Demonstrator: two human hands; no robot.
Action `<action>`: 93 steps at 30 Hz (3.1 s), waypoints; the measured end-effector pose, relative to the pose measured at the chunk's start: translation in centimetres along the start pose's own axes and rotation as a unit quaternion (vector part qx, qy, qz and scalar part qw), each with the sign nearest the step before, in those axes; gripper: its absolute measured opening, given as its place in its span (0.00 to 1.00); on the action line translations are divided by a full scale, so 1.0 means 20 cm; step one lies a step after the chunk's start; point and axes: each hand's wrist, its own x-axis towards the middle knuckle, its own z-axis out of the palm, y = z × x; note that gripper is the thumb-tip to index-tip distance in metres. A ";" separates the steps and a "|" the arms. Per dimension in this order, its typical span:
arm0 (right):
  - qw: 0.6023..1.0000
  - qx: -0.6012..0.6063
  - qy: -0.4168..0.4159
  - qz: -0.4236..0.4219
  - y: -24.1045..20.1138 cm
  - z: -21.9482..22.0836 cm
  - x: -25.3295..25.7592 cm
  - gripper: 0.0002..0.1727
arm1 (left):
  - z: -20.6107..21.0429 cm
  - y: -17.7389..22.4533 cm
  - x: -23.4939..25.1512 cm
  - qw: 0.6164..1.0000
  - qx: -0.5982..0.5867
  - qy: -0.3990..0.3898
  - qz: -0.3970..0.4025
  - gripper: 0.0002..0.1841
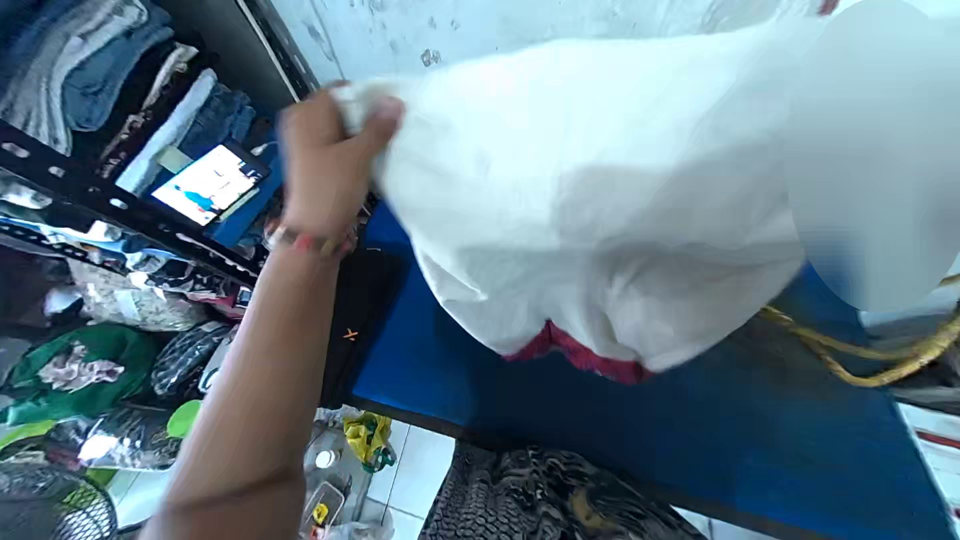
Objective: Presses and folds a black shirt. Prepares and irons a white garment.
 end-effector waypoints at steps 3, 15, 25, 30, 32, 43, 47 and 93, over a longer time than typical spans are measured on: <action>0.981 -0.125 0.055 0.137 -0.05 0.24 0.36 0.16 | 0.15 -0.09 0.39 0.981 0.140 -0.103 -0.082 0.25; 0.973 -0.225 0.011 -0.059 0.08 0.07 -0.10 0.20 | 0.28 -0.32 -0.34 0.996 0.008 0.086 -0.003 0.17; 0.830 -0.397 -0.315 0.235 0.77 0.30 -0.90 0.18 | 0.60 -0.65 -0.99 0.802 0.289 -0.430 -0.297 0.23; 0.873 -0.407 -0.264 0.049 1.10 0.79 -0.75 0.19 | 1.14 -0.70 -0.67 0.884 0.232 -0.388 -0.119 0.22; 0.854 -0.433 -0.287 0.027 1.27 0.86 -0.67 0.25 | 1.31 -0.88 -0.62 0.882 0.248 -0.397 -0.051 0.25; 0.810 -0.414 -0.413 0.042 1.40 0.86 0.16 0.31 | 1.50 -1.13 0.03 0.898 0.104 -0.424 0.058 0.20; 0.736 -0.425 -0.515 0.112 1.51 0.80 0.44 0.15 | 1.51 -1.25 0.31 0.769 0.197 -0.603 0.075 0.23; 0.782 -0.458 -0.373 0.200 0.99 1.57 0.01 0.26 | 0.57 -1.06 -1.46 0.831 0.012 -0.170 -0.530 0.16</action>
